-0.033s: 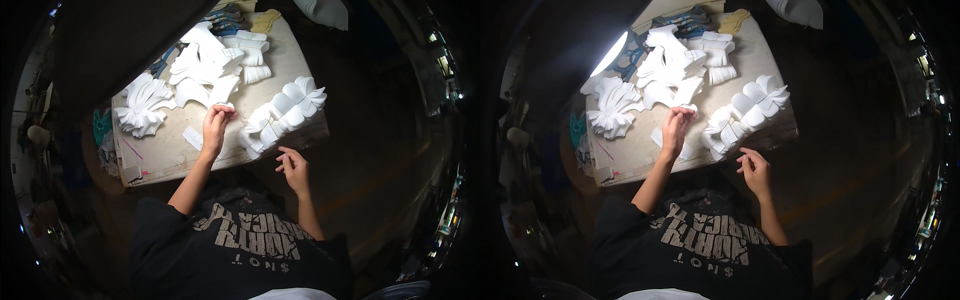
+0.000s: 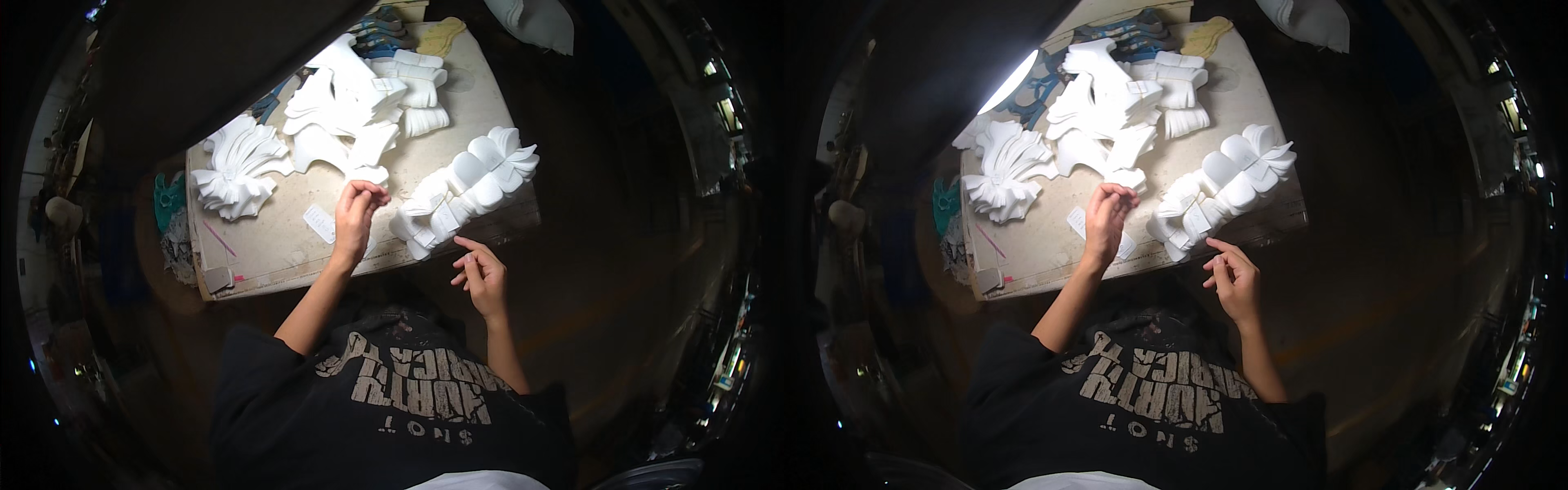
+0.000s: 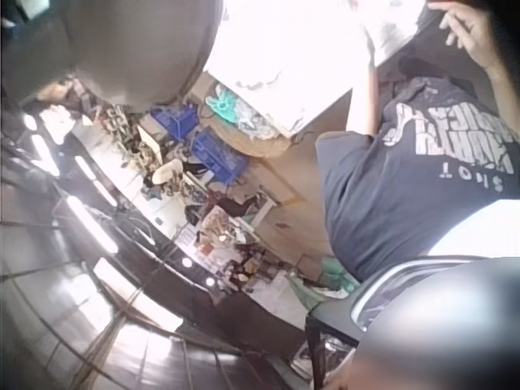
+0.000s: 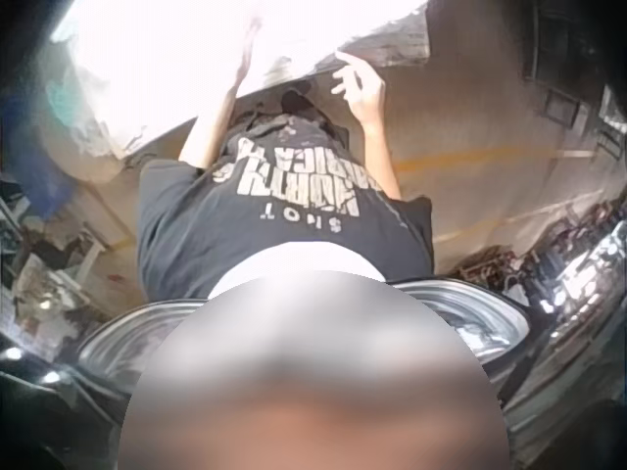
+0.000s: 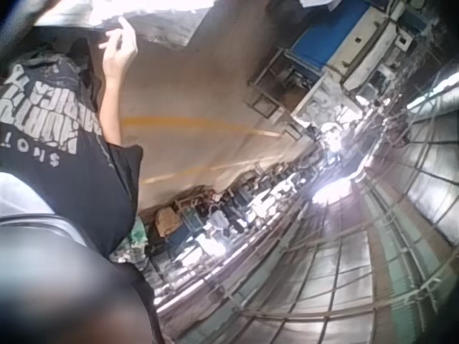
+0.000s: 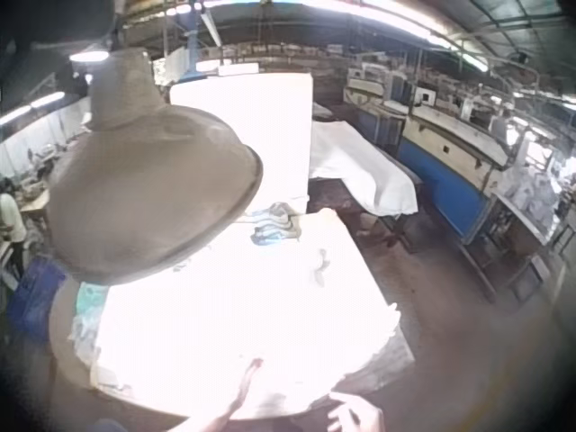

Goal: The person marks a white fabric piece on a table using a ruler and a pink pen, then places the ruler and pen on a shelf. They pick up a bundle of white fabric pieces, interact with a coworker, and place the bundle into a plastic bag.

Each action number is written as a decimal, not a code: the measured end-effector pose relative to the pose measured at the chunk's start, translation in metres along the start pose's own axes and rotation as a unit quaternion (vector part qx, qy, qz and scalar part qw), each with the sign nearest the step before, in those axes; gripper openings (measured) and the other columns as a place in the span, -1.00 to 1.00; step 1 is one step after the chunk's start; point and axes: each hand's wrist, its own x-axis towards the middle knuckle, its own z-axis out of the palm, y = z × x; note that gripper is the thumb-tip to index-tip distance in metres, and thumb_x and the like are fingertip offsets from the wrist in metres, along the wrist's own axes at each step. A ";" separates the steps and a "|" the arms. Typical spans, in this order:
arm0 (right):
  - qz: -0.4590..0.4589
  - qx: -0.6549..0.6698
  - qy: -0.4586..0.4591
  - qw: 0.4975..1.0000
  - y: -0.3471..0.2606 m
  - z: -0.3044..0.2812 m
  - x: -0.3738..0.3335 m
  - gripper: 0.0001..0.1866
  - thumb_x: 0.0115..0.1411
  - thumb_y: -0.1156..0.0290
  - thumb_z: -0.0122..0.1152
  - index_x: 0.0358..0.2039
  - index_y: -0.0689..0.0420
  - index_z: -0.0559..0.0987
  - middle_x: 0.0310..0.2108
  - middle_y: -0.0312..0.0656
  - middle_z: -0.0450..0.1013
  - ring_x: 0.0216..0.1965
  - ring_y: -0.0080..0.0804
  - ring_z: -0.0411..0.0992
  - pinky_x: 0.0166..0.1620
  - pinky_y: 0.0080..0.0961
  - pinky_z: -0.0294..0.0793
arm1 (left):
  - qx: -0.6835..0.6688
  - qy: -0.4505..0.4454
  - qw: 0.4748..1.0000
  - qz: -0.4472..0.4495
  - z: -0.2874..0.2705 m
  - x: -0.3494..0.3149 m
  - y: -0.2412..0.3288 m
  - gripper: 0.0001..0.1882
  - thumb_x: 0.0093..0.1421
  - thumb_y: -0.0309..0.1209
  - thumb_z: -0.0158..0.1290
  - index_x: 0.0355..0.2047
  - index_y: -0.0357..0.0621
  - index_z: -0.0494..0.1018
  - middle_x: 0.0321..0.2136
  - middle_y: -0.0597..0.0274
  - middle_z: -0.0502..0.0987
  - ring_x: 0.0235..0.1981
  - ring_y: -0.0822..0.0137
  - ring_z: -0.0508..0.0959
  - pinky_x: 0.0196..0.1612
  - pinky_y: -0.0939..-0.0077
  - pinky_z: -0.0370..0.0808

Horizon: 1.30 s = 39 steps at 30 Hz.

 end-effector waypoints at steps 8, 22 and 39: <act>-0.162 -0.087 -0.422 0.888 -0.048 0.152 -0.022 -0.81 0.28 0.41 0.20 -0.33 0.17 0.74 0.30 0.04 0.28 0.03 -0.31 0.52 -0.02 -0.36 0.50 | -0.241 -0.185 0.946 -0.109 -0.015 -0.145 0.039 -0.49 0.43 -0.12 -0.18 -0.44 -0.27 0.55 -0.25 0.09 0.46 -0.02 0.03 0.55 0.29 0.09 0.38; 0.012 -0.090 -0.749 0.657 -0.049 0.379 -0.179 -0.70 0.32 0.29 0.25 -0.01 0.14 0.68 -0.07 -0.06 0.59 0.10 -0.21 0.49 0.23 -0.28 0.41 | -0.043 -0.076 0.993 -0.082 -0.211 -0.375 0.085 -0.38 0.40 -0.30 -0.19 -0.89 -0.08 0.18 -0.79 0.31 0.27 -0.46 0.32 0.54 -0.02 0.31 0.54; -0.240 -0.560 -0.714 0.345 0.390 0.538 -0.008 -0.65 0.34 0.13 0.06 -0.04 0.01 0.66 -0.02 0.08 0.58 -0.05 0.05 0.58 0.14 0.09 0.49 | 0.220 0.328 0.821 -0.412 -0.297 -0.507 -0.175 -0.55 0.45 -0.22 -0.11 0.25 -0.06 0.47 0.13 -0.19 0.54 0.15 -0.12 0.53 0.26 0.07 0.41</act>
